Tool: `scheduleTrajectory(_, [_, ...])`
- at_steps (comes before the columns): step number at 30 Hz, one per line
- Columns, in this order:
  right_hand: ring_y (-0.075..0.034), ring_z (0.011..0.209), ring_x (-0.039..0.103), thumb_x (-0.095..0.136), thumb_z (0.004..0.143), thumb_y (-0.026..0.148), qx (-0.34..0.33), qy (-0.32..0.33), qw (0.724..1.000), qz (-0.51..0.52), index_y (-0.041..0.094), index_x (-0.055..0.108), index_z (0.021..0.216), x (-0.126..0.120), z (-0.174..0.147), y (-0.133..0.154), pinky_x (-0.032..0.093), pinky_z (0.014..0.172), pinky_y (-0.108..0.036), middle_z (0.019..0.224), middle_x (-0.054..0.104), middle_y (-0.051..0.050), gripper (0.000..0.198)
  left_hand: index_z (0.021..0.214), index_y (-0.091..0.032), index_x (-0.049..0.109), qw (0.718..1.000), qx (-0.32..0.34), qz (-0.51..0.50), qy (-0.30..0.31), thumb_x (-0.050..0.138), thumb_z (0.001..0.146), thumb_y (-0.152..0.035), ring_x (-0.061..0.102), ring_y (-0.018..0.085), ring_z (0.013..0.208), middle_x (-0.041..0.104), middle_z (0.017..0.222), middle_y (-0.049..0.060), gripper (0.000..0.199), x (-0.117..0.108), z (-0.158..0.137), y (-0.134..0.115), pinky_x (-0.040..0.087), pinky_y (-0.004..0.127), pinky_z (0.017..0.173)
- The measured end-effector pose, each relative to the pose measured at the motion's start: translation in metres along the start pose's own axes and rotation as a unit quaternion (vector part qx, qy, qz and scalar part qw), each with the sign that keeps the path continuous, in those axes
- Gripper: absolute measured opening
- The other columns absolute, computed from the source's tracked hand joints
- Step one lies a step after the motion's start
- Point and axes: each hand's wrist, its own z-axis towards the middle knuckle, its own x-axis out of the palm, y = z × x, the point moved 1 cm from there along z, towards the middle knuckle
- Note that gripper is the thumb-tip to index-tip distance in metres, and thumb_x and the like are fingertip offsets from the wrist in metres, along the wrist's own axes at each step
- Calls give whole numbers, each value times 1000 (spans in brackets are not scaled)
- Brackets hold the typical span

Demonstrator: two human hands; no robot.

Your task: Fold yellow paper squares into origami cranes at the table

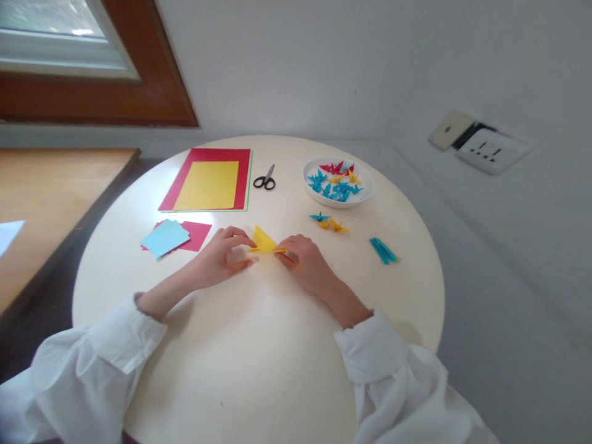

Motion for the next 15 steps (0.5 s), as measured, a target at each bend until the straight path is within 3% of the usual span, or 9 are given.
scheduleTrajectory(5, [-18, 76, 60, 57, 77, 18, 31, 23, 999, -2, 21, 68, 80, 0, 0, 3, 44, 74, -33, 81, 70, -4, 11, 92, -23, 68, 1000, -1, 10, 12, 58, 77, -35, 53, 24, 91, 60, 97, 9, 23, 8, 4, 2, 43, 38, 82])
scheduleTrajectory(15, [-13, 56, 48, 57, 75, 28, 133, 1, 991, 2, 18, 62, 61, 3, 4, 0, 35, 54, -26, 58, 57, 1, 17, 62, -19, 59, 1000, -9, -14, 27, 50, 77, -26, 54, 19, 76, 59, 76, 6, 19, 7, 7, -1, 43, 31, 68])
